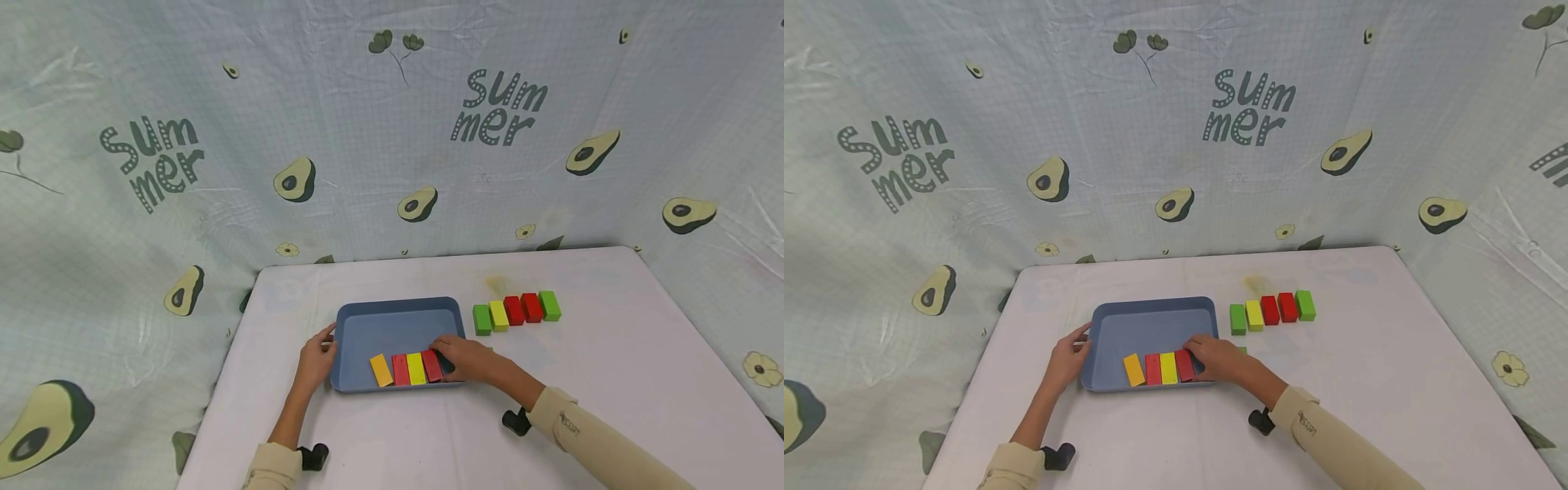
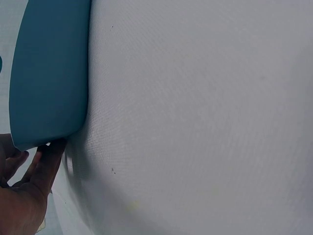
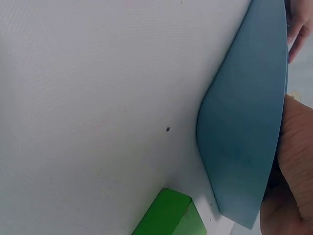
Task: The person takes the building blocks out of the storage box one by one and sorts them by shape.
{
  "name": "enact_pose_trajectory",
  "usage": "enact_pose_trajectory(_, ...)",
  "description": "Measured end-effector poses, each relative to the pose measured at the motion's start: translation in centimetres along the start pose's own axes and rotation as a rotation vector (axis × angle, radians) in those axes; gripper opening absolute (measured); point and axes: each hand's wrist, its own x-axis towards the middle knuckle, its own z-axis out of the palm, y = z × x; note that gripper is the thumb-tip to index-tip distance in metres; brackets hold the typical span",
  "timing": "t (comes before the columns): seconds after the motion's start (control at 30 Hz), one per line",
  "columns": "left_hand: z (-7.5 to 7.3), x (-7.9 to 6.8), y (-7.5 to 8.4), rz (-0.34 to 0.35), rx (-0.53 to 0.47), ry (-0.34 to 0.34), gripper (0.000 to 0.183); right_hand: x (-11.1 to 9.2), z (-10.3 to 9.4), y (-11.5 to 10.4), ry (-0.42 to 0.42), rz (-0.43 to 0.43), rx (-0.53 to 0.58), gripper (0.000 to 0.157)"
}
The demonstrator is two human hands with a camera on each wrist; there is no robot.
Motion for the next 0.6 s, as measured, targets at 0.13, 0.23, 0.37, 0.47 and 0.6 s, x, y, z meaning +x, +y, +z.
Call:
enact_pose_trajectory(0.13, 0.0, 0.0, 0.0, -0.004, -0.002, 0.002, 0.043, 0.0, -0.1, 0.1, 0.002, 0.001, 0.023, 0.065)
enact_pose_trajectory(0.23, 0.1, 0.0, 0.0, -0.005, -0.003, 0.001, 0.043, -0.1, -0.2, 0.2, 0.008, 0.001, 0.041, 0.065)
enact_pose_trajectory(0.37, 0.1, 0.1, 0.0, -0.002, 0.001, 0.001, 0.043, -0.3, -0.5, 0.2, 0.023, 0.004, 0.055, 0.065)
enact_pose_trajectory(0.47, 0.1, 0.1, 0.0, -0.001, 0.002, 0.003, 0.043, -0.5, -0.9, 0.3, 0.024, 0.022, 0.074, 0.066)
enact_pose_trajectory(0.6, 0.1, 0.1, -0.1, -0.010, 0.000, 0.000, 0.043, -0.8, -1.4, 0.5, 0.014, 0.060, 0.096, 0.067)
